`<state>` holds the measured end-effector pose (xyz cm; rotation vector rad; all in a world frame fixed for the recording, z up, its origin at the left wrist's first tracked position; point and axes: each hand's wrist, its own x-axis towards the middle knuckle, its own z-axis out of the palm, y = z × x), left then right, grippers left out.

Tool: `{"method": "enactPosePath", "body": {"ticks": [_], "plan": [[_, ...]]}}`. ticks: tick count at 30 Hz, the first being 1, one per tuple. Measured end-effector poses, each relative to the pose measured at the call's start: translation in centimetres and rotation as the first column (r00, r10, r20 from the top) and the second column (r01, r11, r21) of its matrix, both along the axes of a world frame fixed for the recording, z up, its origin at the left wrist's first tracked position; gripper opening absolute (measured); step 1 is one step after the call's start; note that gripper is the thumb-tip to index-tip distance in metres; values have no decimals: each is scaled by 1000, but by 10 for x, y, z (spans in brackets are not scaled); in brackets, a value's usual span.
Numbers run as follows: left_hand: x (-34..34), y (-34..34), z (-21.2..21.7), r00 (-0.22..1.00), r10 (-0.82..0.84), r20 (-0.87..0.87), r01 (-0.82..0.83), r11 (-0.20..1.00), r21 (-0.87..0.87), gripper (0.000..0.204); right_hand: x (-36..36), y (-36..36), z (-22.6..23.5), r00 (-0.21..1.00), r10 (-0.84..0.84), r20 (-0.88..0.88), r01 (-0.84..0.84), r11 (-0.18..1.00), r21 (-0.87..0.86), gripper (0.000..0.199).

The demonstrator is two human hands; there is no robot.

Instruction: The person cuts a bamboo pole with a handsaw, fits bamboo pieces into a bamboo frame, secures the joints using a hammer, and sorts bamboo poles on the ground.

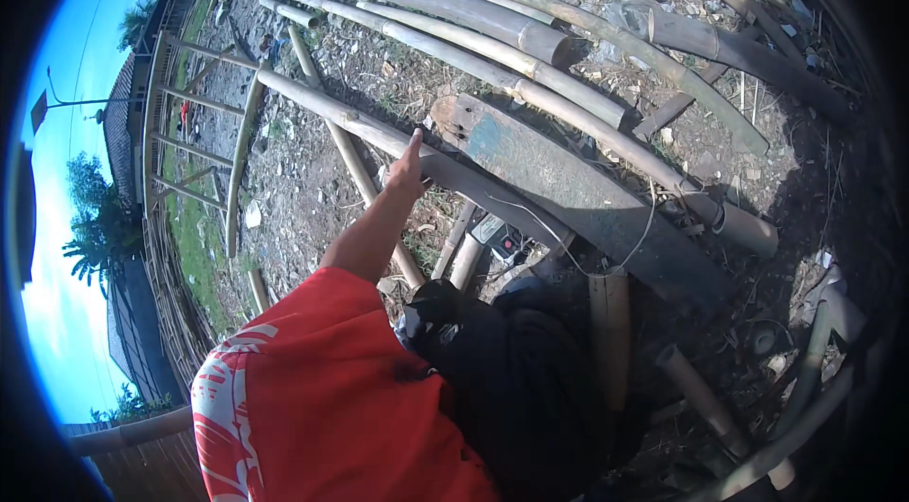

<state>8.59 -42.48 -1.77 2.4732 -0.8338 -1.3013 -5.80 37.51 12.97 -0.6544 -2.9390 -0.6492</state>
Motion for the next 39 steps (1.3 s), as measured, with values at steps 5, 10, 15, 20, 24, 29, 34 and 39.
{"method": "enactPosePath", "body": {"ticks": [5,10,15,20,24,29,34,39], "plan": [[1,-4,-42,999,39,27,-30,961,-273,113,0,3,-4,1000,-21,1,21,1000,3,78],[11,7,-32,993,1,120,61,855,-515,99,6,9,-2,999,-26,19,25,999,37,81],[-28,2,20,953,-216,210,301,740,-602,94,7,24,0,998,-9,58,5,997,75,84],[-69,-13,75,871,-414,265,487,652,-581,89,7,42,0,989,-55,138,36,990,139,87],[-59,-28,100,734,-594,331,646,459,-610,80,16,49,2,981,-99,170,72,985,156,90],[-33,-14,95,496,-793,353,796,254,-549,82,24,52,2,976,-118,181,89,983,161,93],[-45,43,76,159,-805,572,840,-194,-506,81,29,46,5,976,-128,174,96,979,182,96],[-26,57,72,11,-692,722,775,-450,-443,58,19,53,-9,994,-24,108,-2,973,231,97]]}}
